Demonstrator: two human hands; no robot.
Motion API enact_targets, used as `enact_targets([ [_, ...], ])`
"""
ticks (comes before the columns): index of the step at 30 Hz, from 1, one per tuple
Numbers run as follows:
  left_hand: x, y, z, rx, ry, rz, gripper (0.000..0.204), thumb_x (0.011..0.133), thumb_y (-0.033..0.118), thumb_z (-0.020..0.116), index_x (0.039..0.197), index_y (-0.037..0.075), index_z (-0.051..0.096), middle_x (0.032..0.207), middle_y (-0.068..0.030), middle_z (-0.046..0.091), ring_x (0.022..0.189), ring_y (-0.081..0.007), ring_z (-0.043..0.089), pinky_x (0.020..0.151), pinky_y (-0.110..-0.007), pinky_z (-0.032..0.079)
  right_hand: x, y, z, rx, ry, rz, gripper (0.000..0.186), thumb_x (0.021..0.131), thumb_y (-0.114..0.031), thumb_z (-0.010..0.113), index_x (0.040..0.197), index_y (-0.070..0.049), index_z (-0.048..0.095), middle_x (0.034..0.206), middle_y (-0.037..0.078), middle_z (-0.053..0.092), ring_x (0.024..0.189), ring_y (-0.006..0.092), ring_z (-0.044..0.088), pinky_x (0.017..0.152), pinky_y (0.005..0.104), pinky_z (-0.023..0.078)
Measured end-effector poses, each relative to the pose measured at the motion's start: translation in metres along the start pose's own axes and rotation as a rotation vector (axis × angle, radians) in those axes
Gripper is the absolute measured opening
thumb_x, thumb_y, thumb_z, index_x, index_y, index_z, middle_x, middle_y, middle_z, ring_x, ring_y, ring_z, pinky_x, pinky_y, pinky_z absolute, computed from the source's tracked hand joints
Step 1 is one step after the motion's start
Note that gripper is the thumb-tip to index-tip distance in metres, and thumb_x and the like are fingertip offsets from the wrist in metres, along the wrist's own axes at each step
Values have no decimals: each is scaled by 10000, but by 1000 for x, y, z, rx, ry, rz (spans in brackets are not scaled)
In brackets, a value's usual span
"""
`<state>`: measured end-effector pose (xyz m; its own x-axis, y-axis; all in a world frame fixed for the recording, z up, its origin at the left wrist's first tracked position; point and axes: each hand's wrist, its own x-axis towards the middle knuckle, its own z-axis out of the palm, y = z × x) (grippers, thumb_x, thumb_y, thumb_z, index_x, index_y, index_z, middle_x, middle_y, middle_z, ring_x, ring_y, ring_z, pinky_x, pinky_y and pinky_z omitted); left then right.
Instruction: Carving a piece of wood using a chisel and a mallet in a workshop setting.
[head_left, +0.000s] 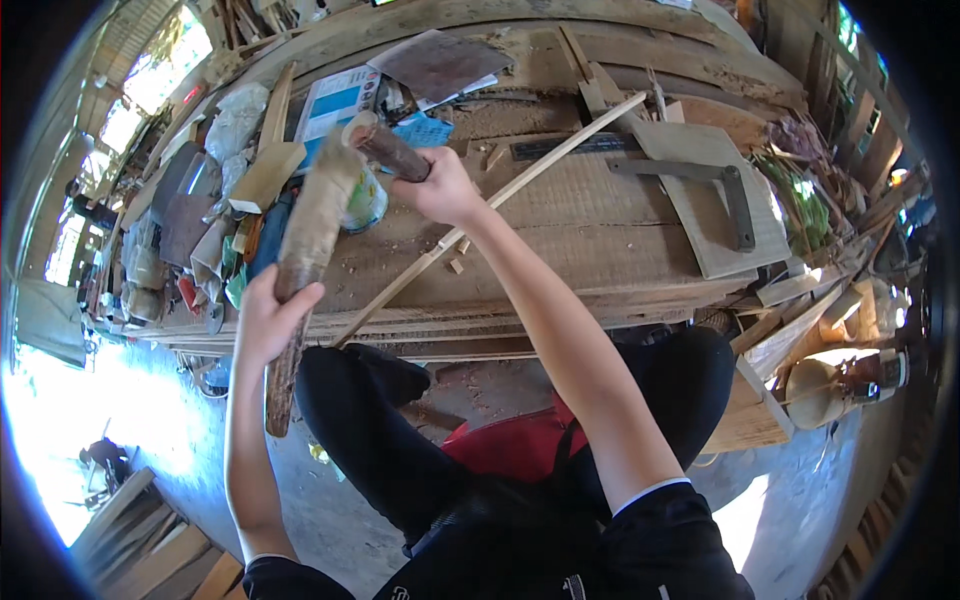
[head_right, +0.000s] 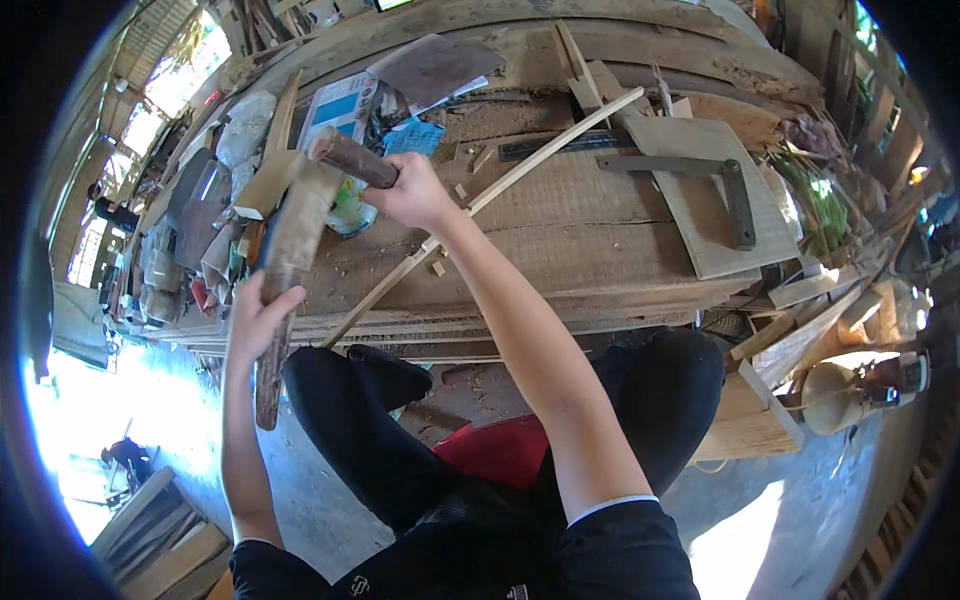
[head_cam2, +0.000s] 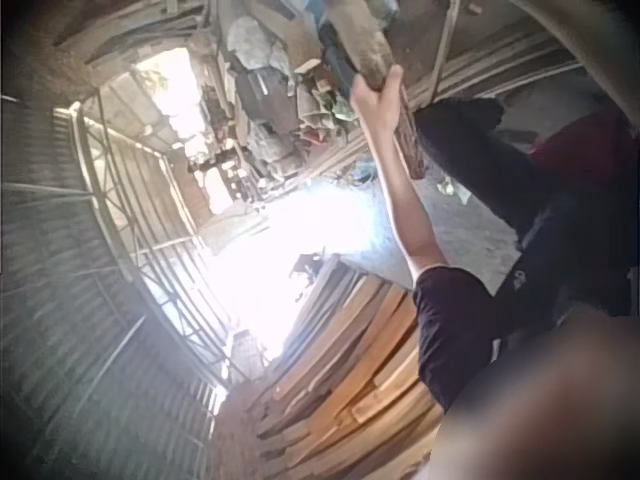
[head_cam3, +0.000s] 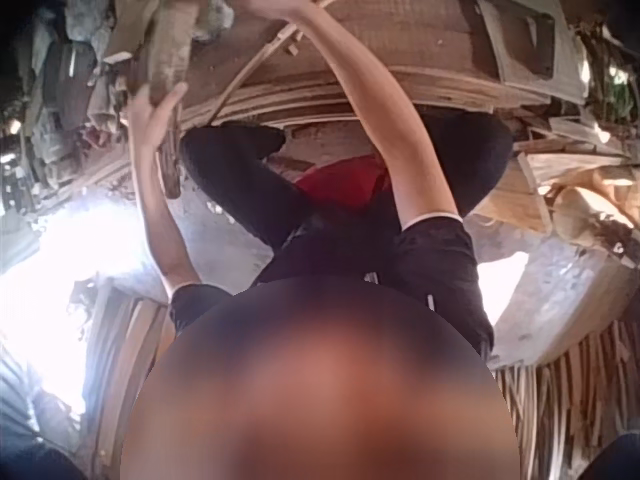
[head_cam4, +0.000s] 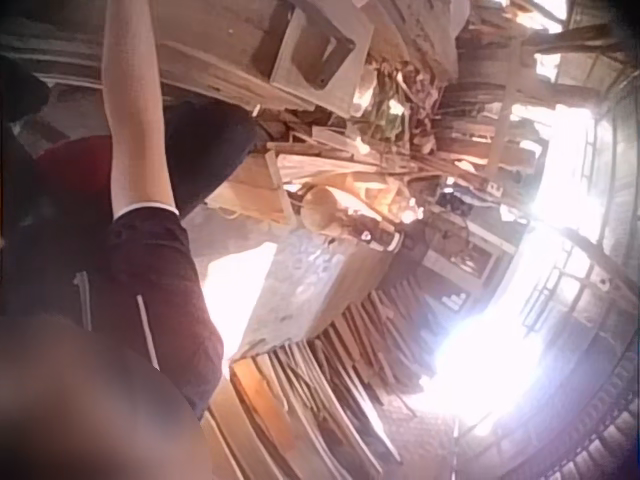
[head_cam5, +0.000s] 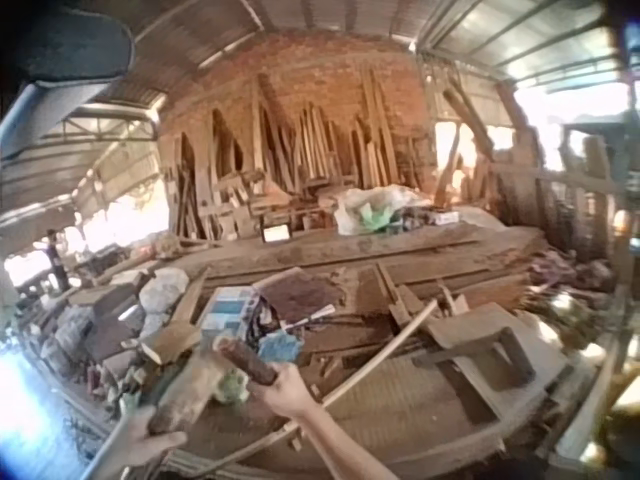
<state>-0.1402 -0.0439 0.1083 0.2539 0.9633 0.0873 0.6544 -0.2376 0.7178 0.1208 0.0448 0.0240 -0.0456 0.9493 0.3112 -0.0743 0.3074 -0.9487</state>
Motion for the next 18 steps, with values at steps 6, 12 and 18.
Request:
enact_targets([
  [6,55,-18,65,880,-95,191,441,741,441,677,860,20,620,761,-230,660,752,-388,665,663,-486,528,3,3,6,-102,54,-260,140,718,-104,660,672,-11,565,588,-37,474,589,39,439,512,259,383],
  [12,104,-20,101,797,169,624,328,766,328,658,853,14,623,848,-157,668,813,-343,642,697,-438,512,-1,3,1,-90,50,-211,138,718,-98,658,679,0,571,587,-17,500,594,41,457,524,259,390],
  [18,99,70,40,-580,212,387,144,846,174,641,930,59,657,843,-17,658,760,-71,572,612,-232,431,-6,3,-1,-30,15,-201,81,736,-68,660,715,-24,595,616,-39,508,590,33,441,523,238,368],
])
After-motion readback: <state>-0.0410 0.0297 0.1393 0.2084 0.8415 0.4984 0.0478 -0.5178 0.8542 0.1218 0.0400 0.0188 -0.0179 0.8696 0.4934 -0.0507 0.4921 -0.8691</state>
